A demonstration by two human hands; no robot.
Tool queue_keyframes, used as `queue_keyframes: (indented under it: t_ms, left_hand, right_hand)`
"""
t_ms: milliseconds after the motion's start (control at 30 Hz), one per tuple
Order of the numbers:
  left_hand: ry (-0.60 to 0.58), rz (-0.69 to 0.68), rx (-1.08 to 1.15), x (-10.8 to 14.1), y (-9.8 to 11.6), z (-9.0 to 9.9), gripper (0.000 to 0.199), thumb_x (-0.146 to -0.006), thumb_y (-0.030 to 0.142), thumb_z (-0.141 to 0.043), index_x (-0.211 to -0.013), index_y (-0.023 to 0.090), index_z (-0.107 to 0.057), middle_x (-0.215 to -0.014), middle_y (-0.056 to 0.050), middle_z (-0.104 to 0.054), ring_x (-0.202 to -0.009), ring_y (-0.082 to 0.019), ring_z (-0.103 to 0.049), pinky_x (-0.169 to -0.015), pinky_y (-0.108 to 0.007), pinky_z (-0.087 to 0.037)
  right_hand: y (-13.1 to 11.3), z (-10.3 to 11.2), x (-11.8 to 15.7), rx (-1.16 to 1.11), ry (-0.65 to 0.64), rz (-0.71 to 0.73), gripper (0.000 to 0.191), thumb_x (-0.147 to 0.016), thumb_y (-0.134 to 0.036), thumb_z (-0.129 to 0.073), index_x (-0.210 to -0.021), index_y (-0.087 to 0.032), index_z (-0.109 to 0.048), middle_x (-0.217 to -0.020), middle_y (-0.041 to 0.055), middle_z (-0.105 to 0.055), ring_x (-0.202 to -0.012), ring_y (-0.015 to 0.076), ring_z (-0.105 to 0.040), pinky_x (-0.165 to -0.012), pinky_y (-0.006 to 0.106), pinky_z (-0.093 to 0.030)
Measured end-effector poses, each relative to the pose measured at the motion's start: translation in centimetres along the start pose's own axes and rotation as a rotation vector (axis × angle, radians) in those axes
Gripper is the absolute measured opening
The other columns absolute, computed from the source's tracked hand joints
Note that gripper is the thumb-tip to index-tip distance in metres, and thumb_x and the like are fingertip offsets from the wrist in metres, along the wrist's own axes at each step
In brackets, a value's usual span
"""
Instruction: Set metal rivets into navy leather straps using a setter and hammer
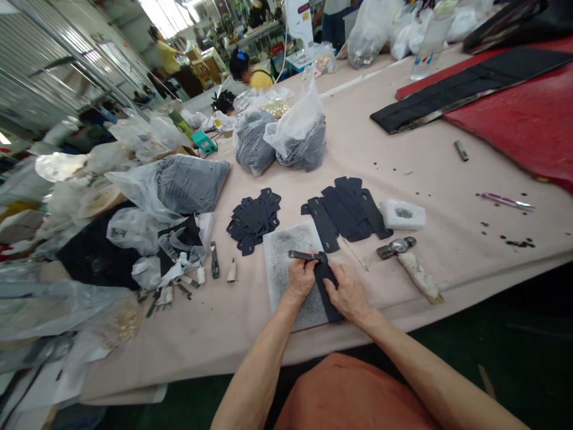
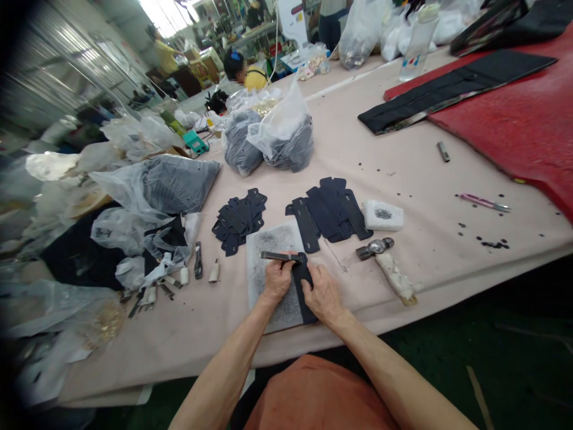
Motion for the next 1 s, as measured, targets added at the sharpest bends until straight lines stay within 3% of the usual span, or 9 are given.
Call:
queue_keyframes:
  t_ms: [167,367,700,1000]
  left_hand:
    - [0.019,-0.003,-0.021,0.1,-0.2,-0.1,0.018,-0.087,0.022,-0.055,-0.096,0.022,-0.07,-0.098,-0.006,-0.075,-0.094,-0.021,-0.069,-0.09,-0.035,-0.054]
    - [0.021,0.035,-0.046,0.0,-0.4,-0.3,0.017,-0.087,0.023,-0.056,-0.096,0.024,-0.071,-0.099,-0.006,-0.075,-0.095,-0.021,-0.069,-0.09,-0.035,-0.054]
    - [0.003,0.024,-0.067,-0.4,0.2,-0.3,0.017,-0.088,0.023,-0.055,-0.094,0.024,-0.071,-0.097,-0.006,-0.075,-0.094,-0.022,-0.069,-0.089,-0.034,-0.054]
    - [-0.081,-0.045,-0.263,-0.8,-0.3,-1.1,0.022,-0.088,0.016,-0.05,-0.097,0.023,-0.069,-0.099,-0.007,-0.075,-0.097,-0.023,-0.069,-0.09,-0.035,-0.053]
  right_hand:
    - [-0.3,-0.5,0.4,-0.085,0.116,0.014,0.043,-0.09,-0.028,-0.047,-0.13,-0.013,-0.054,-0.098,0.0123,-0.056,-0.09,0.0258,-0.057,-0.081,0.037,-0.048]
    - [-0.4,-0.7,0.3,-0.145,0.164,0.012,0.038,-0.089,-0.026,-0.048,-0.123,-0.014,-0.058,-0.1,0.0134,-0.057,-0.093,0.0262,-0.056,-0.082,0.039,-0.048]
    - [-0.3,-0.7,0.3,-0.147,0.146,0.008,0.04,-0.089,-0.026,-0.048,-0.126,-0.014,-0.057,-0.101,0.0132,-0.057,-0.093,0.0258,-0.056,-0.082,0.038,-0.049]
    - [-0.2,-1.0,0.3,-0.141,0.131,0.015,0.041,-0.089,-0.025,-0.048,-0.128,-0.014,-0.055,-0.103,0.0136,-0.058,-0.094,0.0264,-0.057,-0.084,0.039,-0.049]
Point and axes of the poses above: each hand's wrist, its own x-axis away from the middle knuckle, its own z-axis out of the back of the hand, y = z × x, the point moved 5 cm from there along -x, towards the middle knuckle
